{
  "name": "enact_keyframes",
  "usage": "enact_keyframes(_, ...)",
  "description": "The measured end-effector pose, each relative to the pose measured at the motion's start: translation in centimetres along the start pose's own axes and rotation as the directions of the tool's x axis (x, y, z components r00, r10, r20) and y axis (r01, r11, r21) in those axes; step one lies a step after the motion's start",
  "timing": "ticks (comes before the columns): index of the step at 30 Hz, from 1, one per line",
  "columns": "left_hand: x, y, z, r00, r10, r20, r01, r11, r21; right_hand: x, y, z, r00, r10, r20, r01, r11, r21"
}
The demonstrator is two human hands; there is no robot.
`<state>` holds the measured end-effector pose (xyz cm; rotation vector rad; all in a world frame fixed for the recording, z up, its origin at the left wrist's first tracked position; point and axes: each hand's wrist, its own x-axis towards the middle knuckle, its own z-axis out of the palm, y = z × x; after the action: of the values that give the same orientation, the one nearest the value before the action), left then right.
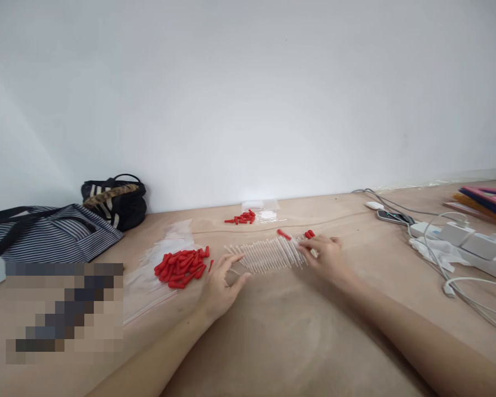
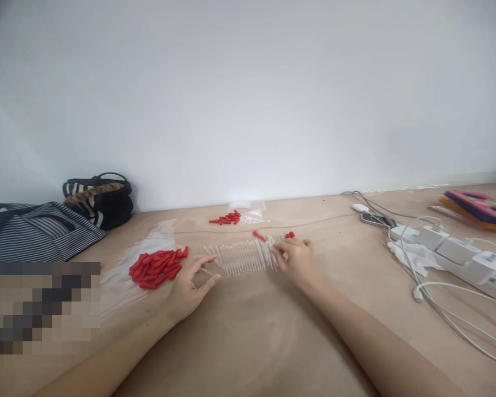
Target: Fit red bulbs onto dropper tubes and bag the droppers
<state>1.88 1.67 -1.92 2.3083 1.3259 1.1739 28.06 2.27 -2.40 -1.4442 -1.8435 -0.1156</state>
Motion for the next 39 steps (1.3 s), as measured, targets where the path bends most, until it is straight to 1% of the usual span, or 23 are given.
enact_keyframes(1,0.1,-0.3,-0.2,0.999,0.014,-0.033,-0.013,0.999,0.041,0.3,1.0,-0.1,0.991,0.131,-0.015,-0.131,0.991,-0.011)
enact_keyframes(2,0.2,-0.6,-0.4,0.998,0.024,-0.062,-0.019,0.997,0.075,0.5,1.9,-0.2,0.970,0.242,-0.009,-0.242,0.970,-0.027)
enact_keyframes(3,0.2,-0.9,-0.5,0.996,0.029,-0.086,-0.020,0.995,0.102,0.8,2.6,-0.2,0.945,0.327,0.007,-0.326,0.944,-0.048)
enact_keyframes(4,0.3,-1.1,-0.6,0.994,0.031,-0.102,-0.018,0.992,0.122,0.9,3.2,-0.2,0.921,0.388,0.024,-0.385,0.920,-0.070)
enact_keyframes(6,0.3,-1.3,-0.6,0.993,0.039,-0.107,-0.023,0.989,0.147,1.1,4.0,-0.1,0.890,0.454,0.046,-0.447,0.888,-0.108)
enact_keyframes(13,0.3,-1.1,-0.6,0.995,0.051,-0.081,-0.036,0.983,0.180,1.3,5.1,-0.1,0.826,0.564,0.020,-0.545,0.806,-0.230)
enact_keyframes(19,0.3,-1.2,-0.7,0.997,0.051,-0.061,-0.039,0.983,0.179,1.2,5.6,-0.3,0.776,0.624,0.087,-0.582,0.763,-0.281)
enact_keyframes(23,0.3,-1.3,-0.6,0.997,0.049,-0.054,-0.038,0.982,0.188,1.3,5.7,-0.4,0.765,0.633,0.117,-0.583,0.758,-0.292)
enact_keyframes(26,0.3,-1.5,-0.9,0.995,0.039,-0.087,-0.018,0.974,0.224,1.3,6.0,-0.6,0.754,0.645,0.128,-0.593,0.751,-0.291)
enact_keyframes(30,0.6,-2.4,-1.8,0.987,0.001,-0.158,0.057,0.930,0.364,1.3,6.4,-0.9,0.735,0.663,0.146,-0.614,0.741,-0.272)
enact_keyframes(32,0.9,-3.1,-2.5,0.983,-0.014,-0.183,0.094,0.895,0.437,1.3,6.5,-1.0,0.735,0.666,0.132,-0.620,0.737,-0.269)
enact_keyframes(33,1.0,-3.4,-3.0,0.983,-0.018,-0.183,0.103,0.877,0.469,1.4,6.4,-0.9,0.745,0.657,0.117,-0.614,0.743,-0.266)
enact_keyframes(34,1.2,-3.7,-3.5,0.984,-0.023,-0.174,0.109,0.858,0.502,1.4,6.2,-0.9,0.762,0.640,0.099,-0.602,0.755,-0.260)
enact_keyframes(36,1.6,-4.1,-4.5,0.991,-0.060,-0.123,0.121,0.811,0.573,1.4,5.5,-0.6,0.811,0.581,0.069,-0.552,0.798,-0.242)
enact_keyframes(38,2.0,-4.2,-5.7,0.987,-0.147,-0.062,0.153,0.756,0.636,1.3,4.4,-0.1,0.857,0.510,0.065,-0.483,0.842,-0.242)
enact_keyframes(39,2.2,-4.3,-6.3,0.981,-0.194,-0.034,0.167,0.732,0.660,1.3,3.9,0.1,0.872,0.484,0.075,-0.452,0.854,-0.255)
